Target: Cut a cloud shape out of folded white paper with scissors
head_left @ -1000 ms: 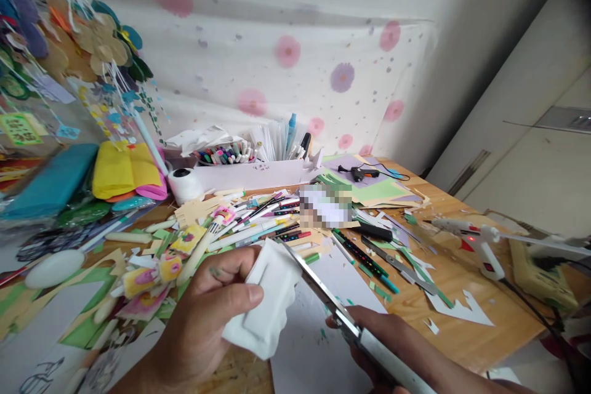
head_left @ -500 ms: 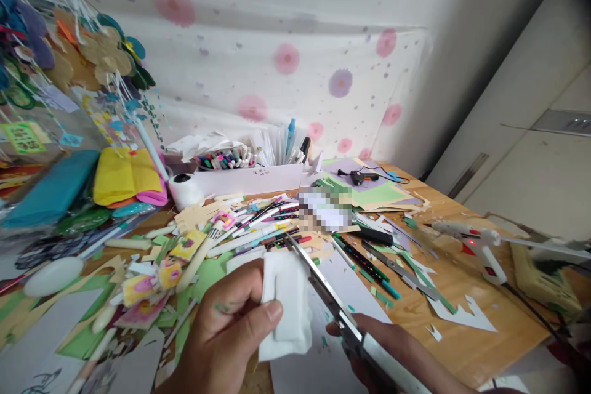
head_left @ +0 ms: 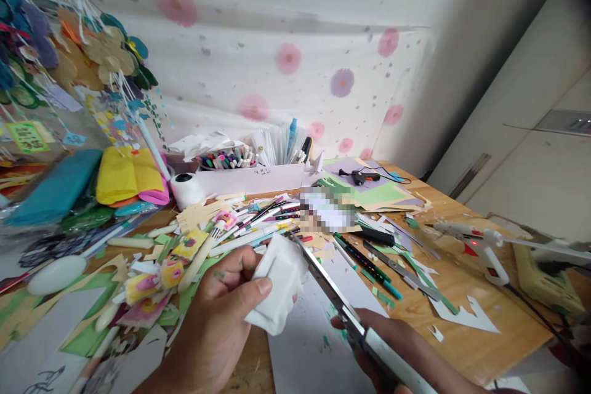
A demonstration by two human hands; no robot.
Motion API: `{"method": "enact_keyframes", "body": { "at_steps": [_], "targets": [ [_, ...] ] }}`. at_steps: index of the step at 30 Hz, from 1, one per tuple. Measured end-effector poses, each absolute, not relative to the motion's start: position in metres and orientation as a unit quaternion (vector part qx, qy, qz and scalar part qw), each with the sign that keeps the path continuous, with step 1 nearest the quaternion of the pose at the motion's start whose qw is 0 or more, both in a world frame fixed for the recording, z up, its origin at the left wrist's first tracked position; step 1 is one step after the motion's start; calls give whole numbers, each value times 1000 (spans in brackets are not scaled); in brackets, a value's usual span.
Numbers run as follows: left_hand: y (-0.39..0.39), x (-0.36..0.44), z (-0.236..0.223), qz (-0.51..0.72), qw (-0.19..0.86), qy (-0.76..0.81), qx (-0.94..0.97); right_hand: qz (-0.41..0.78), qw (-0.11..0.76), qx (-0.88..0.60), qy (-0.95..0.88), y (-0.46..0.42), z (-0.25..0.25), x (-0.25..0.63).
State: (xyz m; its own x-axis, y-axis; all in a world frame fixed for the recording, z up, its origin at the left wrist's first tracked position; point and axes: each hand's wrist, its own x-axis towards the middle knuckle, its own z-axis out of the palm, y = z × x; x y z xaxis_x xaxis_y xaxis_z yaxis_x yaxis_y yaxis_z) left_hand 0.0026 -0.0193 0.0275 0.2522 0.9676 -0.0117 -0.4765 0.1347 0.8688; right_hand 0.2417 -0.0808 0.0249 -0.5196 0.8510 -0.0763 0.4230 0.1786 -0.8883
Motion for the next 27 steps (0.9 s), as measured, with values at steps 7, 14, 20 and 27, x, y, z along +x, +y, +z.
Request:
{"method": "enact_keyframes", "body": {
  "at_steps": [7,14,20,27],
  "targets": [
    [-13,5,29,565,624,369,393,515,284,-410,-697,-80,27,235],
    [-14,1,20,540,581,405,454,515,262,-397,-714,-76,38,235],
    [-17,-2,17,522,573,419,474,525,290,-412,-686,-77,33,231],
    [-20,1,20,517,580,426,464,548,277,-406,-677,-76,37,231]
  ]
}}
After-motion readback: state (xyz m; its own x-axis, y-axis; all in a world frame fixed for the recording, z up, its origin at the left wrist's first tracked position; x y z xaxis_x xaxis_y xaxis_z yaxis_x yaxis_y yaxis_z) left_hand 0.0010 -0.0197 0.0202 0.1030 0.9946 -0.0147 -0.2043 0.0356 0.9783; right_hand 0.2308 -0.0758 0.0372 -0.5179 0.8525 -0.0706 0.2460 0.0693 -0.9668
